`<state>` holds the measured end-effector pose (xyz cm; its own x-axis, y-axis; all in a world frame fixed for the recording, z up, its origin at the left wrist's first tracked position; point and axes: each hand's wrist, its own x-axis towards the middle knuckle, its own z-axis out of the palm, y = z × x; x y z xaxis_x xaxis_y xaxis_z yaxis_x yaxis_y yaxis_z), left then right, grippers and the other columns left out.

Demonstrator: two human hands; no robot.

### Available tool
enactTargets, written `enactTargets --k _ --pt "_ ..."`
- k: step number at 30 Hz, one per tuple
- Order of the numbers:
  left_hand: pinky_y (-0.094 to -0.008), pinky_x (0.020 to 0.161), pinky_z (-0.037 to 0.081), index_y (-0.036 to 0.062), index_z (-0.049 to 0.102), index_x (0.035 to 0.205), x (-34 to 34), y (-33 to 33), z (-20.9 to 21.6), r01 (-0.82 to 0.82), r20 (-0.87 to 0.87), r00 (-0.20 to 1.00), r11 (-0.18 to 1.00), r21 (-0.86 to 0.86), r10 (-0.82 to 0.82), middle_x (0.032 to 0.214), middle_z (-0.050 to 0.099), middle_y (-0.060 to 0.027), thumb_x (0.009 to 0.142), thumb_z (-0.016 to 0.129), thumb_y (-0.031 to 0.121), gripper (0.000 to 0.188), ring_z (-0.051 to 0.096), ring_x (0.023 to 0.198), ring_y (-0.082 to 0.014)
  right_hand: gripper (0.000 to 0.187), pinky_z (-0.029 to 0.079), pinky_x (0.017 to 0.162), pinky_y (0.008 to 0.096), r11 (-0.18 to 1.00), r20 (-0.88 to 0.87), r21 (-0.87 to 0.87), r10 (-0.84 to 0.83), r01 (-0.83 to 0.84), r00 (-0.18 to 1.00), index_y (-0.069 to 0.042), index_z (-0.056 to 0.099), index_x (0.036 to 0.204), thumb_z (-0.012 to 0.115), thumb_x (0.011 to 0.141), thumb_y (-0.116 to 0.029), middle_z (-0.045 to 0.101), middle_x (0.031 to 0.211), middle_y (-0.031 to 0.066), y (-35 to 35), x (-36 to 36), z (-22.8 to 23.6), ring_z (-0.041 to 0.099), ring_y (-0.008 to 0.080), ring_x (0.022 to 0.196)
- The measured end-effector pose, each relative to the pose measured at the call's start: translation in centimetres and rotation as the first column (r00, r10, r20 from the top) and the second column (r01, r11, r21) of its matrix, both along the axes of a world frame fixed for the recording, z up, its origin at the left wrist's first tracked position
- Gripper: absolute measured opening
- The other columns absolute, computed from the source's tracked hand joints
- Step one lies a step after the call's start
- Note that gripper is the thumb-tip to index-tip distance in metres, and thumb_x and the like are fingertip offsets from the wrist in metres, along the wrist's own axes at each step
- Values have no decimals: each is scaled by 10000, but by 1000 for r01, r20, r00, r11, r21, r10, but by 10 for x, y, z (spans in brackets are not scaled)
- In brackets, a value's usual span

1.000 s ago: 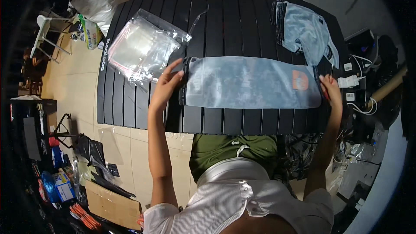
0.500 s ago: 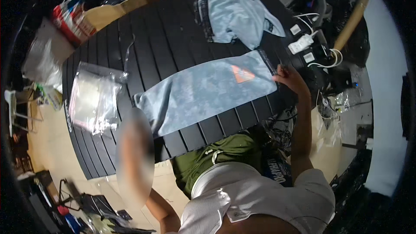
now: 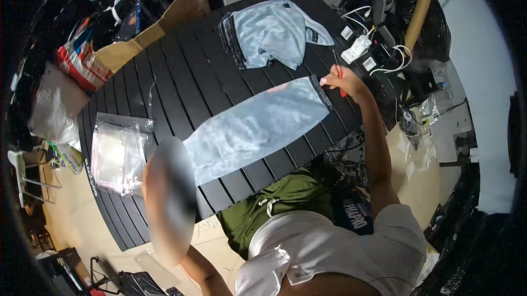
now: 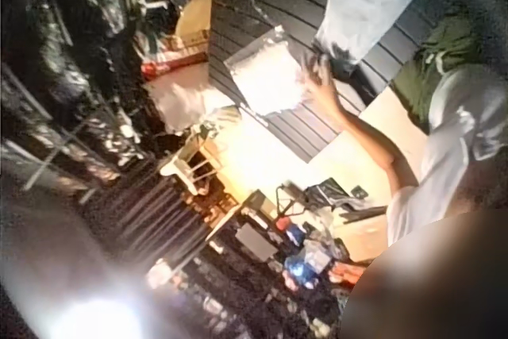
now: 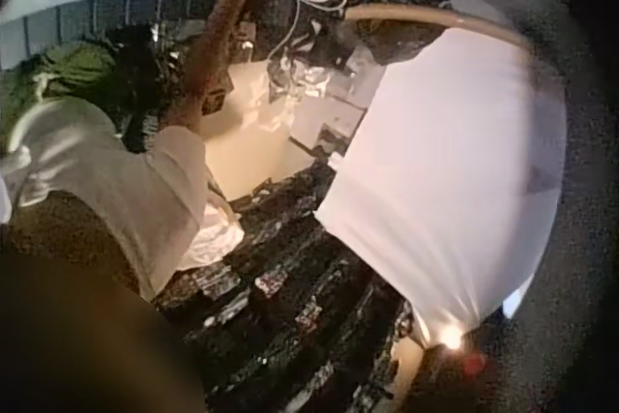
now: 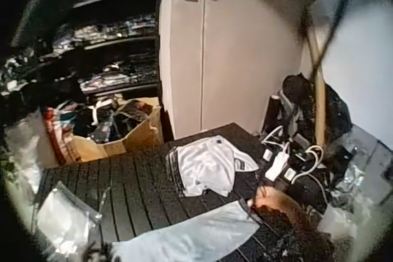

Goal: Inspecting, trimming excess threads with pliers, and organizing camouflage-patterned textile sleeves on a workbench.

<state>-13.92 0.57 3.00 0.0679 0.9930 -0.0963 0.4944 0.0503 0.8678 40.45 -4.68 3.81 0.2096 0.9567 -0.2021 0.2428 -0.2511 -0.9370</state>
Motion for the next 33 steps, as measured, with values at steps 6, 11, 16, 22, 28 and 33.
enactTargets --k 6,11,16,22,28,33 --pt "-216 628 412 54 580 1153 -4 -19 -27 -66 -51 996 991 120 72 829 579 -28 762 697 45 409 500 716 -78 358 399 589 233 999 58 -52 4 -1 998 -132 359 728 716 750 -124 471 679 -33 -25 -4 -15 461 69 625" --pt "-200 580 383 -2 622 868 -6 -22 -20 -236 -40 971 968 -79 234 726 578 9 801 694 125 160 488 671 -49 291 394 599 244 974 167 17 218 -224 962 -107 405 725 692 775 -113 472 693 -33 -30 6 -26 451 86 647" --pt "-192 659 392 -14 654 888 -15 -38 13 -159 330 928 985 -59 170 756 613 -9 818 669 139 169 523 699 -67 115 424 740 266 987 -280 119 139 -109 950 -76 505 917 549 814 -52 507 948 18 -50 23 -2 521 131 839" --pt "-223 688 423 -9 663 931 -3 0 2 -268 355 898 963 -25 259 808 620 -23 817 670 151 196 541 753 -85 228 329 621 207 988 -319 150 10 40 948 -160 404 757 602 833 -75 419 747 -42 -1 13 -6 415 54 658" --pt "-183 653 427 22 636 922 5 27 -22 -227 504 846 973 48 173 774 608 4 866 623 176 165 546 735 -61 352 277 435 198 991 -178 -98 69 -87 982 -176 344 691 670 777 -74 338 601 -83 6 3 -20 347 37 466" --pt "-163 548 424 40 573 990 4 25 -7 -160 630 743 974 -161 226 774 591 27 901 568 174 161 520 620 -30 367 314 489 183 988 -118 -11 152 -154 981 -165 331 708 653 703 12 319 641 -71 -15 10 10 378 41 532"
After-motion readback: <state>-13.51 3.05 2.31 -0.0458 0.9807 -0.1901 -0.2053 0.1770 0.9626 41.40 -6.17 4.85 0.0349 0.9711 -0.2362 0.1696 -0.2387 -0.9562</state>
